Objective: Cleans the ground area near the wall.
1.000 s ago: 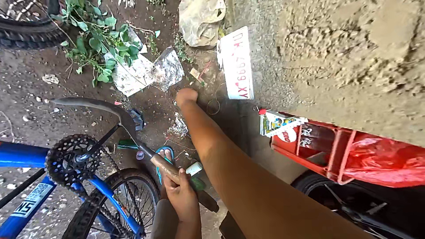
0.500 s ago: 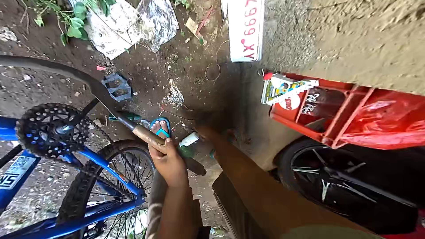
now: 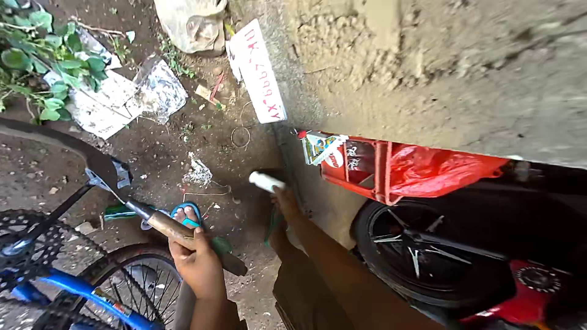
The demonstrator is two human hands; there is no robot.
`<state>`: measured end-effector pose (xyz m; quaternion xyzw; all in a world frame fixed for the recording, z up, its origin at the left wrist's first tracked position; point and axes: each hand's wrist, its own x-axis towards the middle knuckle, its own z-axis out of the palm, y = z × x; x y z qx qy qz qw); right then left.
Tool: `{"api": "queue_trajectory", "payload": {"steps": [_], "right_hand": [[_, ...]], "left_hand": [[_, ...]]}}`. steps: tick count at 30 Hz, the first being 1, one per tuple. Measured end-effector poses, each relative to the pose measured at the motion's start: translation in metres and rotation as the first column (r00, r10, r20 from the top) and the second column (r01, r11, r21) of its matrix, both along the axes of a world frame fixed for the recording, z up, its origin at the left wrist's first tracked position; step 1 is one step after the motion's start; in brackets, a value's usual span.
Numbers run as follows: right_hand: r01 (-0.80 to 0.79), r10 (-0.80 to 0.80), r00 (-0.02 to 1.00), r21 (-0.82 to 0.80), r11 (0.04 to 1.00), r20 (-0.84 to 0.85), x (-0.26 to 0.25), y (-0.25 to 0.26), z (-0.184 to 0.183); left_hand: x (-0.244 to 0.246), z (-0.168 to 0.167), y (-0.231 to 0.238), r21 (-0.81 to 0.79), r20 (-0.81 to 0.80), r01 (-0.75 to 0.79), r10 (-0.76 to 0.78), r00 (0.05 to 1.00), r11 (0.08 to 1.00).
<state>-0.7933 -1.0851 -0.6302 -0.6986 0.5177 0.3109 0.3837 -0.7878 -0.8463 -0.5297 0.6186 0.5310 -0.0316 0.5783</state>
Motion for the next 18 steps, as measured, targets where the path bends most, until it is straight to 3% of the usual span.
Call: {"api": "queue_trajectory", "payload": {"steps": [3,6,12,18], "right_hand": [[0.283,-0.277,0.953,-0.042,0.958,0.121,0.003,-0.071,0.041],[0.371,-0.363,0.923,-0.037,0.928,0.13,-0.008,-0.109,0.048],[0.125,-0.095,0.972,-0.131,0.983,0.214,0.003,-0.12,-0.015],[0.099,-0.064,0.99,-0.301,0.948,0.125,0.042,-0.096,-0.042]], "left_hand": [[0.005,0.004,-0.009,-0.013,-0.025,0.002,-0.002,1.0,1.0],[0.006,0.008,-0.016,-0.033,-0.057,0.006,-0.008,0.998,0.999],[-0.001,0.009,-0.023,-0.041,-0.047,0.039,-0.041,0.998,0.998],[-0.005,0.006,-0.027,-0.043,-0.042,0.044,-0.046,0.998,0.998]]}}
